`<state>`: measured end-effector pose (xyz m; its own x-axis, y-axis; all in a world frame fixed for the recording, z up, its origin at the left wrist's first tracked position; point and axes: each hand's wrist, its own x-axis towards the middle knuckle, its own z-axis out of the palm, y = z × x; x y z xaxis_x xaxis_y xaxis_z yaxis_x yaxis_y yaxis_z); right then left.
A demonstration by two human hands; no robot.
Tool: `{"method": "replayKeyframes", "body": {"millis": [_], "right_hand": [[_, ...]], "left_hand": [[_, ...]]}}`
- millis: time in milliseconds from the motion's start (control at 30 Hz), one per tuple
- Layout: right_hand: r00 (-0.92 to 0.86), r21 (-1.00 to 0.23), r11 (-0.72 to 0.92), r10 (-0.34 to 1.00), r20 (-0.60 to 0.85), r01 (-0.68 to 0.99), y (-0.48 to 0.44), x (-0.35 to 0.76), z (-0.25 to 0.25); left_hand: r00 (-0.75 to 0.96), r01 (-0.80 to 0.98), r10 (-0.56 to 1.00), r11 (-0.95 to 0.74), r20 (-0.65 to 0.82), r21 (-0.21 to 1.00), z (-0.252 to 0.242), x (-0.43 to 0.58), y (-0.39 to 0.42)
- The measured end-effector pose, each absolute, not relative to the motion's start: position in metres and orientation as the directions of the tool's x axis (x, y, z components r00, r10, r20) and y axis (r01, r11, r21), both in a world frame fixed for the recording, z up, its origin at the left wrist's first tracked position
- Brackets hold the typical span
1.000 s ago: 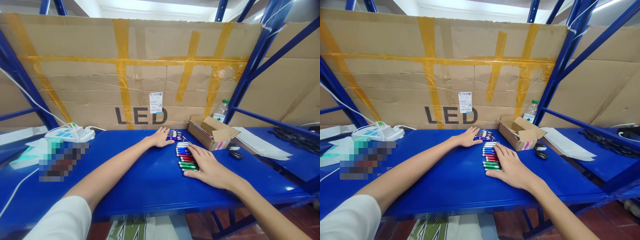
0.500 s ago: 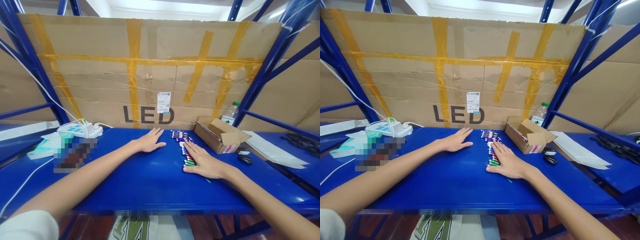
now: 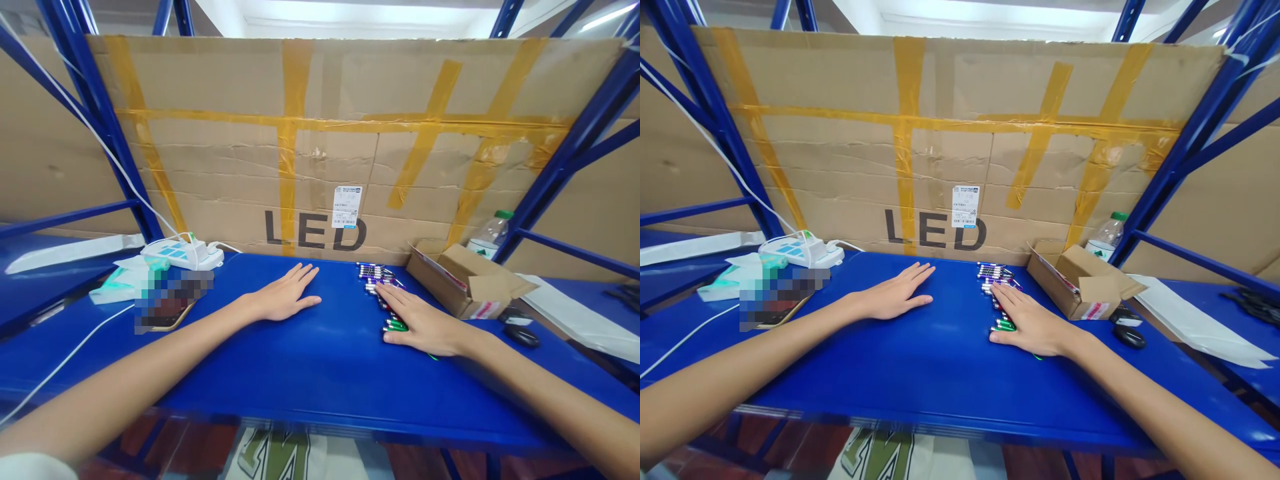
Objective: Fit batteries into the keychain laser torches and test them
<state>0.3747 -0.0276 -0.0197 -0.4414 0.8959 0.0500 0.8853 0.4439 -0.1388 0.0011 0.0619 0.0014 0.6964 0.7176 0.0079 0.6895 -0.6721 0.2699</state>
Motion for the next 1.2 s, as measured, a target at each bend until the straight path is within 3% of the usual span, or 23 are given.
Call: {"method": "replayKeyframes", "body": {"millis": [267,433,567,733,1000,1200], "right_hand": [[-0.519,-0.035,0.518,0.855,-0.017,0.855,-0.023,0.383,-0.014],[-0.481,-0.015,0.49,0.861,0.166,0.872,-0.019,0.354,0.008],[-0.402,0.006,0.42,0.864,0.304,0.907,-0.017,0.298,0.022],[-0.377,0.028,0.384,0.886,0.271,0.923,-0.027,0.243,0.009],[-0.444,-0.326,0.467,0.884,0.146,0.822,-0.035,0.26,-0.002],[-0.518,-0.367,0.528,0.845,0.135,0.766,-0.037,0.261,0.003]], "left_hand": [[0.684,0.675,0.728,-0.655,0.044,0.34,-0.013,-0.01,0.066],[0.677,0.682,0.734,-0.653,0.053,0.329,-0.017,-0.014,0.069],[0.668,0.681,0.719,-0.694,0.191,0.234,-0.018,-0.014,0.073],[0.577,0.729,0.736,-0.66,0.355,0.184,-0.022,-0.017,0.076],[0.546,0.673,0.733,-0.672,0.405,0.309,-0.018,-0.018,0.071],[0.505,0.58,0.758,-0.653,0.414,0.487,-0.01,-0.018,0.07]]}}
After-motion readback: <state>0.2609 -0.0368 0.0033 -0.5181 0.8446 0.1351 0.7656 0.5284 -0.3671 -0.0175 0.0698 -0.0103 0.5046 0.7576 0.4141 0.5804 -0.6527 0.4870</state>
